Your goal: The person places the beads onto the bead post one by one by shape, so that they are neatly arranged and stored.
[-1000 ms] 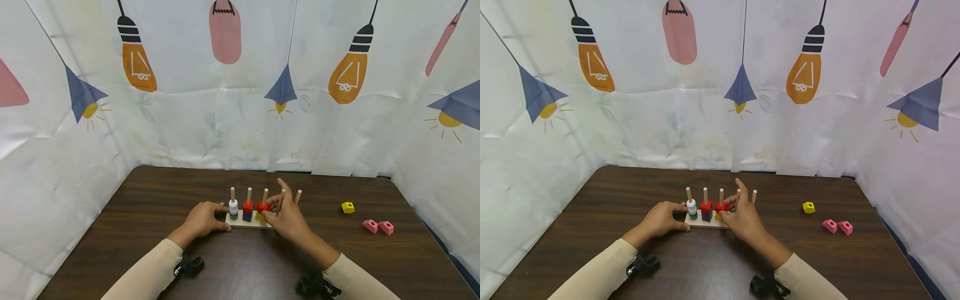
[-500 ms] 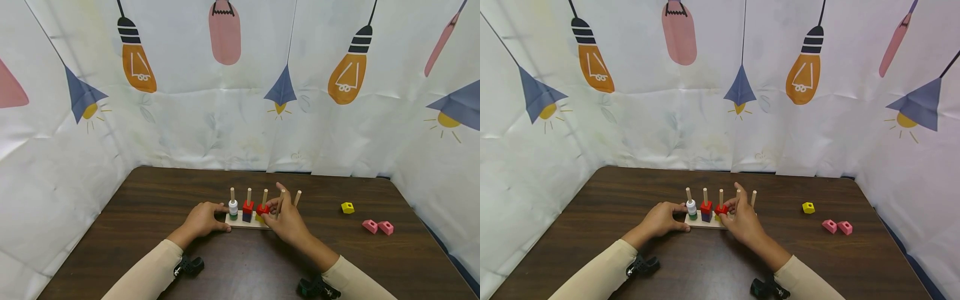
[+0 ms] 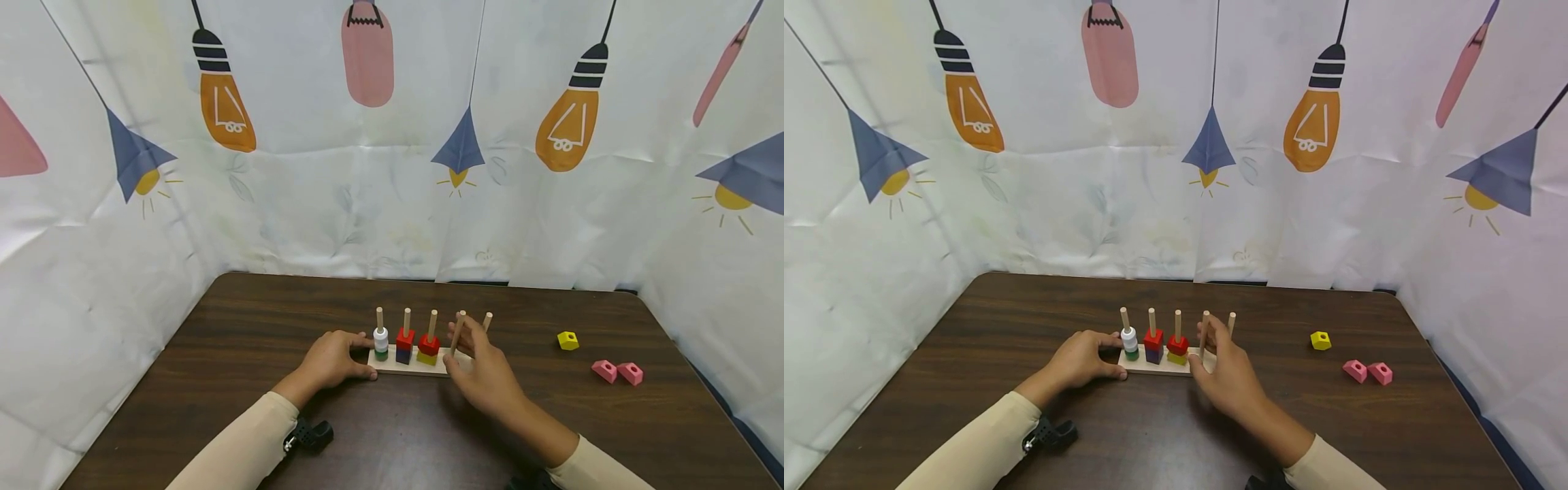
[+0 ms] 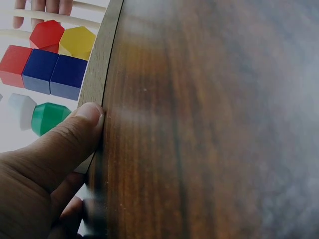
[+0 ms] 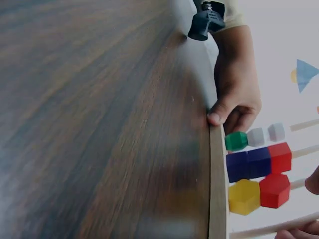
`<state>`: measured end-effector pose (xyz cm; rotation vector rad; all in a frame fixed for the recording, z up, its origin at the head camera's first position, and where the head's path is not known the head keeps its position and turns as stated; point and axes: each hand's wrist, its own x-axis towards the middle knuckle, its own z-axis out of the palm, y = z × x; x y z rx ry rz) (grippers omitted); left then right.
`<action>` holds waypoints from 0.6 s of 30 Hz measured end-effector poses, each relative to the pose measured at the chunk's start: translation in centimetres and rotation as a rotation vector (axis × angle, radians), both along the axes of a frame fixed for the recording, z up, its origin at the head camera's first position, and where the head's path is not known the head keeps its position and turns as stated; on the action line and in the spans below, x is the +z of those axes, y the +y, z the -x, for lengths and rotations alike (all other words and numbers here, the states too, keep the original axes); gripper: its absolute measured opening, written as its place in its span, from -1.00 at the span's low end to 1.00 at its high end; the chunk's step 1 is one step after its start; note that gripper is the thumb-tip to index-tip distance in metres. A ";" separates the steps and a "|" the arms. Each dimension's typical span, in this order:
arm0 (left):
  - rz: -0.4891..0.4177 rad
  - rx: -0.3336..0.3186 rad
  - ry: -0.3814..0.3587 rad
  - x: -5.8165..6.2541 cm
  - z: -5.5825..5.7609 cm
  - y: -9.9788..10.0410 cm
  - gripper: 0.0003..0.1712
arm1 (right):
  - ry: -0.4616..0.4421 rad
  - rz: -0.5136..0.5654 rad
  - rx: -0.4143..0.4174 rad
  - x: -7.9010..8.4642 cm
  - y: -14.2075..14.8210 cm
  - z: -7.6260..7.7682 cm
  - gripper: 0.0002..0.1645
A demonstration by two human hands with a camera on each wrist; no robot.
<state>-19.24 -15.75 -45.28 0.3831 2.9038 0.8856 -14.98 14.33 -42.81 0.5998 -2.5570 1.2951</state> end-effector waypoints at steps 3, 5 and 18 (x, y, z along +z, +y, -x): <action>0.003 0.001 0.001 0.0 0.0 0.0 -0.35 | 0.019 -0.014 -0.008 0.2 0.7 -0.3 -0.19; 0.004 0.001 0.002 0.0 0.0 0.0 -0.35 | 0.036 -0.034 -0.014 0.2 1.2 -0.5 -0.27; 0.001 0.006 -0.003 0.0 -0.1 0.0 -0.36 | 0.234 -0.129 -0.028 -0.4 6.5 0.0 -0.52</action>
